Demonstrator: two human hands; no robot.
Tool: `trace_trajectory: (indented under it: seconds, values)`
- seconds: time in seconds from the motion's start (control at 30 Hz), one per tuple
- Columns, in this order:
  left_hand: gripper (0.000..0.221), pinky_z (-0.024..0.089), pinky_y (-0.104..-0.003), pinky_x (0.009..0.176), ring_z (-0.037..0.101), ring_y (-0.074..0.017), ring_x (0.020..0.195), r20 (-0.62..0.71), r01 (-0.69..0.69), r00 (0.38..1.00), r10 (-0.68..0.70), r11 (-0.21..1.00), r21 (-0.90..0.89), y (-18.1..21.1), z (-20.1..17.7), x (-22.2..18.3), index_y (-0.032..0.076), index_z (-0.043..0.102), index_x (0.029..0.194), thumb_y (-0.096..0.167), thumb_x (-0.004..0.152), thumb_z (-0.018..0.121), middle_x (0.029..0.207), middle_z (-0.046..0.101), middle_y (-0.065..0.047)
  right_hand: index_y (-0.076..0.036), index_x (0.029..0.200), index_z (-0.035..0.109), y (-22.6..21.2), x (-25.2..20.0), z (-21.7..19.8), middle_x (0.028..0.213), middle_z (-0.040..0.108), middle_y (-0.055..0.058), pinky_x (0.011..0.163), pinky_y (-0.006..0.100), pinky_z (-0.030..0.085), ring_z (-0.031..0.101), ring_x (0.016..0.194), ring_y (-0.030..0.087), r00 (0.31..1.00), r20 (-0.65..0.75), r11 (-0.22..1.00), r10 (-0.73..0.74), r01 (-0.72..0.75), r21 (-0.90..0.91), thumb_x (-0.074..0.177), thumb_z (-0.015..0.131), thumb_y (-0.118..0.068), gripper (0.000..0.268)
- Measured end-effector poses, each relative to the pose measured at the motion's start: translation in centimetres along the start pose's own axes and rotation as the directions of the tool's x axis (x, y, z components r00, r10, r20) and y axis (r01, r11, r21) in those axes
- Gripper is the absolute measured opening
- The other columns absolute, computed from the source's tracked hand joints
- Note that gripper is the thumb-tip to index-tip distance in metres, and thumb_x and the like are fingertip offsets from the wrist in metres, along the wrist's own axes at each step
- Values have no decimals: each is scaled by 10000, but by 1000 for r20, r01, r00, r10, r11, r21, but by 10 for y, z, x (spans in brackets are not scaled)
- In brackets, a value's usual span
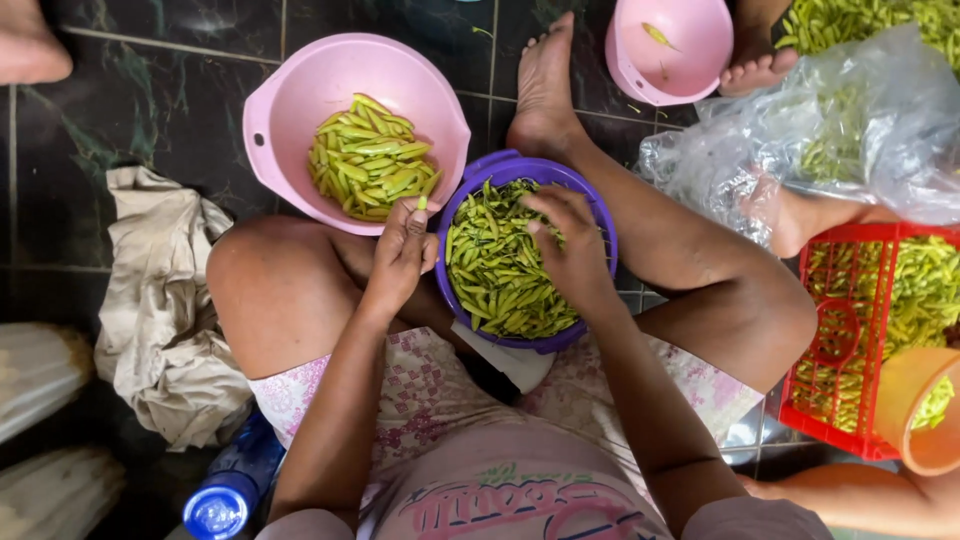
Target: A person sits on the floor and manually preps green beans by snapping off the stems and sorting them into bowls.
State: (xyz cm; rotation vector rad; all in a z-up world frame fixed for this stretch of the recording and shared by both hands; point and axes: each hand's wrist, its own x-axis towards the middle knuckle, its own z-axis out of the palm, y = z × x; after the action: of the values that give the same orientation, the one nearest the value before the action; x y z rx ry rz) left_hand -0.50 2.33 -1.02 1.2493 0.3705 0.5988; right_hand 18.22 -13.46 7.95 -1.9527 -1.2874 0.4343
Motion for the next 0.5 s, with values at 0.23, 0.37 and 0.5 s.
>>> trace_trajectory:
  seconds: [0.23, 0.37, 0.5]
  values:
    - [309, 380, -187, 521, 373, -95, 412, -60, -59, 996, 62, 997, 48, -8, -5, -2, 37, 448, 1288, 181, 1156, 208, 495, 433, 10, -53, 1201, 709, 14, 10, 76, 1149, 725, 127, 1003, 556, 559, 663, 1166, 369, 909, 395, 937, -131, 243, -249, 1073, 621, -4, 163]
    - [308, 375, -186, 520, 383, -102, 411, -92, -64, 993, 68, 997, 39, -7, -4, 0, 33, 446, 1287, 187, 1158, 213, 501, 448, 10, -95, 1289, 655, 28, 13, 86, 1176, 642, 104, 1009, 562, 514, 572, 1229, 333, 833, 551, 818, 46, 285, -499, 1081, 663, -179, 225]
    - [296, 358, -188, 501, 393, -114, 397, -129, -77, 988, 83, 996, 55, -11, -6, 3, 25, 441, 1283, 180, 1159, 221, 494, 462, -2, -121, 1185, 738, 16, 14, 77, 1068, 647, 108, 987, 597, 514, 587, 1175, 365, 828, 557, 832, 64, 264, -488, 1055, 684, -194, 159]
